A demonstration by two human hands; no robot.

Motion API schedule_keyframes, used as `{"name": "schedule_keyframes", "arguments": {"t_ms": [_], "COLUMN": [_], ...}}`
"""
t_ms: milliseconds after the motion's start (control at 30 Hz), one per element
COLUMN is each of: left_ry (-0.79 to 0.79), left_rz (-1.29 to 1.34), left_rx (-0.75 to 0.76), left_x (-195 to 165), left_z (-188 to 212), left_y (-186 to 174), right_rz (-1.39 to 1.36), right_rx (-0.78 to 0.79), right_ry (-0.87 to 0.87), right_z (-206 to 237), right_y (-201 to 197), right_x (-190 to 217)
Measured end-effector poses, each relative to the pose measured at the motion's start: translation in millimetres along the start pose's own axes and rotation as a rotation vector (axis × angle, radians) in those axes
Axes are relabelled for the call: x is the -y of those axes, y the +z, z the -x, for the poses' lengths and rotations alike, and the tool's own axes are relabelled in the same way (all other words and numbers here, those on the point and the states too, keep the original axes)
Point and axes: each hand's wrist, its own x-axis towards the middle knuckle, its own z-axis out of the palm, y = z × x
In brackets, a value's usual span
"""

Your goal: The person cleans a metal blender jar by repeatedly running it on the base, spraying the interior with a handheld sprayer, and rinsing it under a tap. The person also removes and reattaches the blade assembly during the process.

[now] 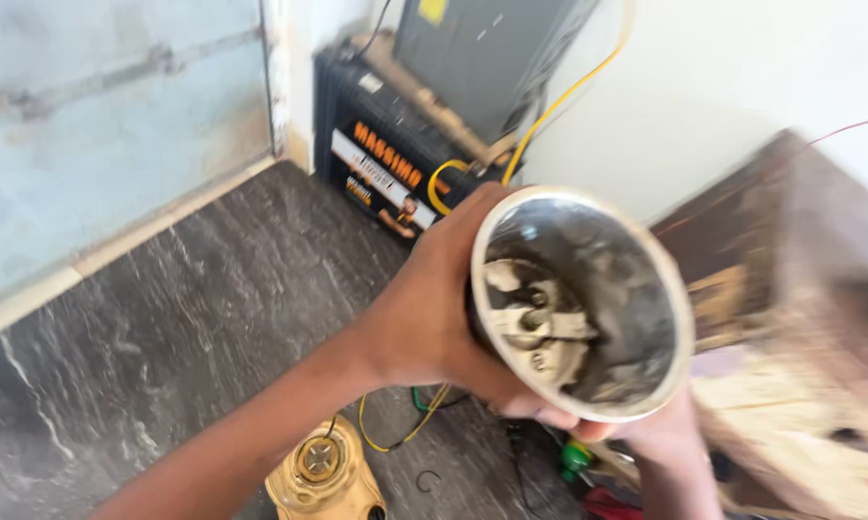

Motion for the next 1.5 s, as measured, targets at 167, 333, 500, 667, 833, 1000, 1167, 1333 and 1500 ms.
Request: {"name": "schedule_keyframes", "arguments": {"t_ms": [167, 333, 500, 667, 833, 1000, 1167, 1333, 1500], "left_ry": [-0.071, -0.045, 0.056, 0.080, 0.176, 0.180, 0.165, 0.181, 0.162], "left_rz": [0.305, 0.108, 0.070, 0.180, -0.036, -0.073, -0.080, -0.108, -0.093], "left_rx": [0.028, 0.070, 0.118, 0.112, 0.125, 0.078, 0.098, 0.074, 0.142], "left_x": [-97, -140, -97, -40, 4, 33, 38, 30, 17], "left_z": [-135, -253, -363, -467, -545, -569, -579, -578, -555], "left_y": [61, 139, 201, 272, 316, 321, 315, 305, 297], "right_rz": [0.297, 0.244, 0.214, -0.174, 0.277, -0.275, -0.263, -0.041, 0.847], "right_rx": [0.030, 0.033, -0.077, -0.168, -1.118, -1.288, -1.264, -1.434, -1.290], "right_ry": [-0.342, -0.198, -0.312, -0.537, -0.525, -0.267, -0.032, -0.074, 0.195], "right_z": [-65, -99, -122, -179, -300, -361, -376, -351, -301], "right_y": [-37, -84, -156, -266, -397, -470, -498, -478, -450], "right_x": [192, 326, 378, 379, 357, 324, 333, 316, 237]}}
